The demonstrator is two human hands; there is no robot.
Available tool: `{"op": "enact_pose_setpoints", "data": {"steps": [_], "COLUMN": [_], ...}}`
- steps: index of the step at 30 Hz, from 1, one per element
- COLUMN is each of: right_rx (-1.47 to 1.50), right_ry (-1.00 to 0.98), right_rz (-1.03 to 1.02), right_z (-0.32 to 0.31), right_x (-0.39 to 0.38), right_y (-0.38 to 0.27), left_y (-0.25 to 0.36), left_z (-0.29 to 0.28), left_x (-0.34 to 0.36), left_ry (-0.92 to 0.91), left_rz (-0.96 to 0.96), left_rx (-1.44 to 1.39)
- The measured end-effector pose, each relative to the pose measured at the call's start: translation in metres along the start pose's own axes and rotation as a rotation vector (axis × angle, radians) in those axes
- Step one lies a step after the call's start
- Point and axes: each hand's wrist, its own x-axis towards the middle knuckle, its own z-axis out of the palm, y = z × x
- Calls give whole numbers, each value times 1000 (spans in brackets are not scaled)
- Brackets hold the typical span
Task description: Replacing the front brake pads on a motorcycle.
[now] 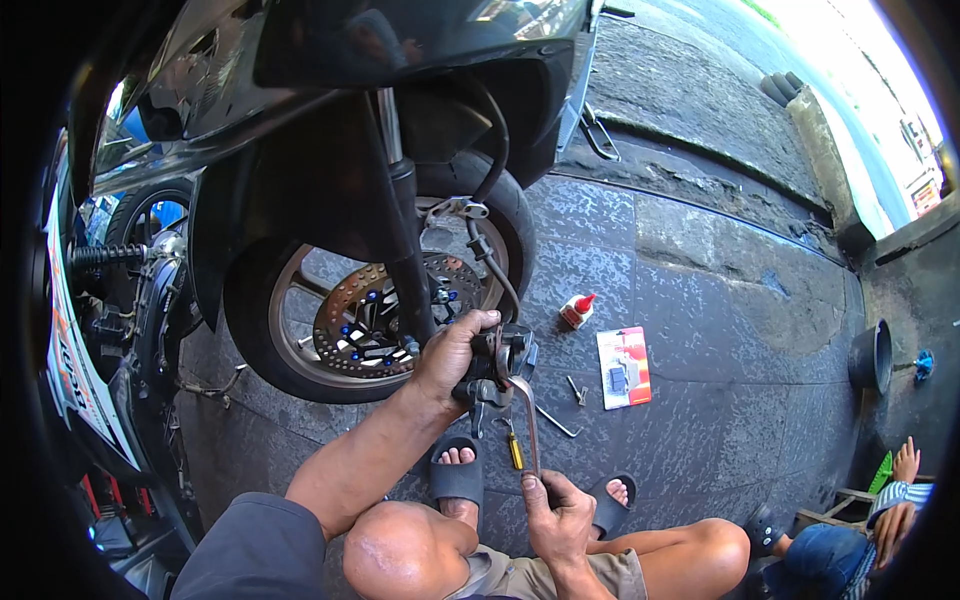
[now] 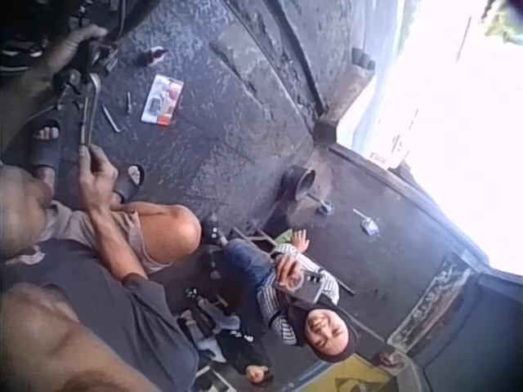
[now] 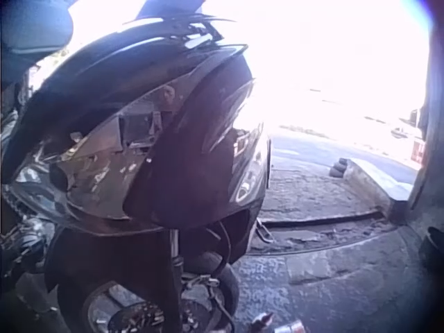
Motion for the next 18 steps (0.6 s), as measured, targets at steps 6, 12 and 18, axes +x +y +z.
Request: {"op": "enact_pose_setpoints", "data": {"steps": [6, 12, 18], "right_rx": [158, 170, 148], "right_ry": [103, 180, 174], "right_rz": [1, 27, 19], "right_z": [10, 21, 26], "right_x": [2, 11, 20], "right_y": [11, 6, 9], "left_y": [-6, -7, -7], "left_z": [23, 31, 37], "left_x": [9, 25, 35], "left_ry": [24, -8, 57], "left_rz": [8, 11, 9], "left_rx": [-24, 70, 47]}}
